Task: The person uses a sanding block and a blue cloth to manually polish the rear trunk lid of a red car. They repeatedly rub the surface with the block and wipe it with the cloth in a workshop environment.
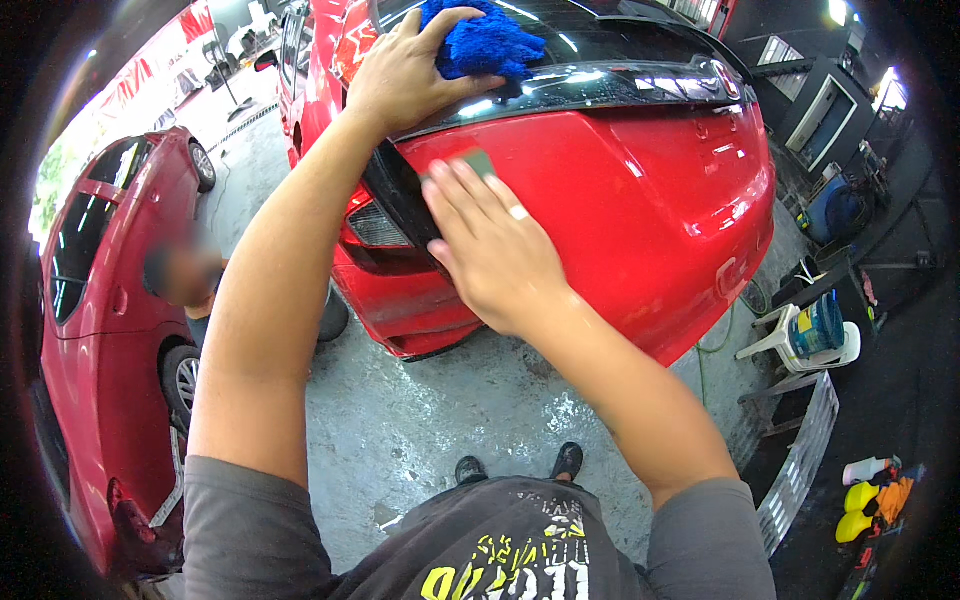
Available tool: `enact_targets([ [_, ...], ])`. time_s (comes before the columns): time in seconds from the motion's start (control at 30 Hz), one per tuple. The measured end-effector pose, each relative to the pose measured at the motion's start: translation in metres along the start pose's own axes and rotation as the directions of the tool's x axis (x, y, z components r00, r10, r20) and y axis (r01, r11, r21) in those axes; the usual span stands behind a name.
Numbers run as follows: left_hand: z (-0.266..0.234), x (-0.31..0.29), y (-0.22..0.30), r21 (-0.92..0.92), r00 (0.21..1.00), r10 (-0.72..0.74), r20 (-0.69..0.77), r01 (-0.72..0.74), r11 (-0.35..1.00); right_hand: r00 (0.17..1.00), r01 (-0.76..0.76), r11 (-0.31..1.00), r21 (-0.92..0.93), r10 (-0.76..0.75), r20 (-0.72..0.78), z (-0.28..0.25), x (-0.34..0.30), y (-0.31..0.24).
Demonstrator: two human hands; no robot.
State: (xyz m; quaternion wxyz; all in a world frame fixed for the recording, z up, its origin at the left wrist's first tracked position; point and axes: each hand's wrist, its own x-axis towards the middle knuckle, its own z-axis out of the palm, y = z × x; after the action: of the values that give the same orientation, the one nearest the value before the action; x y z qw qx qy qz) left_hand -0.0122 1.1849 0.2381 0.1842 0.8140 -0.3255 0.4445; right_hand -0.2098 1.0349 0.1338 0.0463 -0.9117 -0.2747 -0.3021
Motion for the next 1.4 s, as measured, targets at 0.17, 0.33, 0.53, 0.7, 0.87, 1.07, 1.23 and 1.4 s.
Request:
enact_targets([
  [0.17, -0.006, -0.003, 0.003, -0.014, 1.0, -0.015, -0.007, 0.015, 1.0, 0.999, -0.04, 0.999, -0.01, 0.04, 0.03, -0.001, -0.039, -0.007],
  [0.33, -0.012, 0.006, 0.013, -0.064, 0.995, -0.023, 0.097, 0.029, 0.998, 0.995, 0.008, 0.996, -0.092, -0.017, -0.095, 0.015, 0.035, -0.005],
  [0.53, -0.019, 0.006, 0.016, -0.077, 0.995, -0.017, 0.093, 0.024, 0.997, 0.947, -0.278, 0.946, -0.168, 0.24, -0.215, -0.014, -0.024, 0.1],
  [0.7, -0.015, 0.009, 0.022, -0.079, 0.994, -0.028, 0.104, 0.036, 0.996, 0.992, -0.101, 0.986, -0.131, 0.09, -0.087, 0.009, 0.011, 0.019],
  [0.87, -0.025, 0.004, 0.011, -0.051, 0.996, -0.006, 0.092, 0.011, 0.999, 0.999, -0.039, 0.974, -0.223, 0.035, -0.022, -0.017, 0.003, 0.062],
  [1.07, -0.017, 0.006, 0.019, -0.072, 0.998, 0.005, 0.057, 0.0, 0.997, 0.996, -0.035, 0.983, -0.179, 0.019, -0.087, 0.001, 0.011, 0.031],
  [1.23, -0.036, 0.01, 0.021, -0.051, 0.989, -0.05, 0.139, 0.058, 0.997, 0.996, -0.061, 0.967, -0.246, 0.045, -0.073, -0.019, 0.007, 0.066],
  [1.4, -0.031, 0.007, 0.016, -0.076, 0.992, -0.039, 0.116, 0.048, 0.996, 0.937, -0.275, 0.961, -0.013, 0.265, -0.227, -0.04, -0.022, 0.117],
])
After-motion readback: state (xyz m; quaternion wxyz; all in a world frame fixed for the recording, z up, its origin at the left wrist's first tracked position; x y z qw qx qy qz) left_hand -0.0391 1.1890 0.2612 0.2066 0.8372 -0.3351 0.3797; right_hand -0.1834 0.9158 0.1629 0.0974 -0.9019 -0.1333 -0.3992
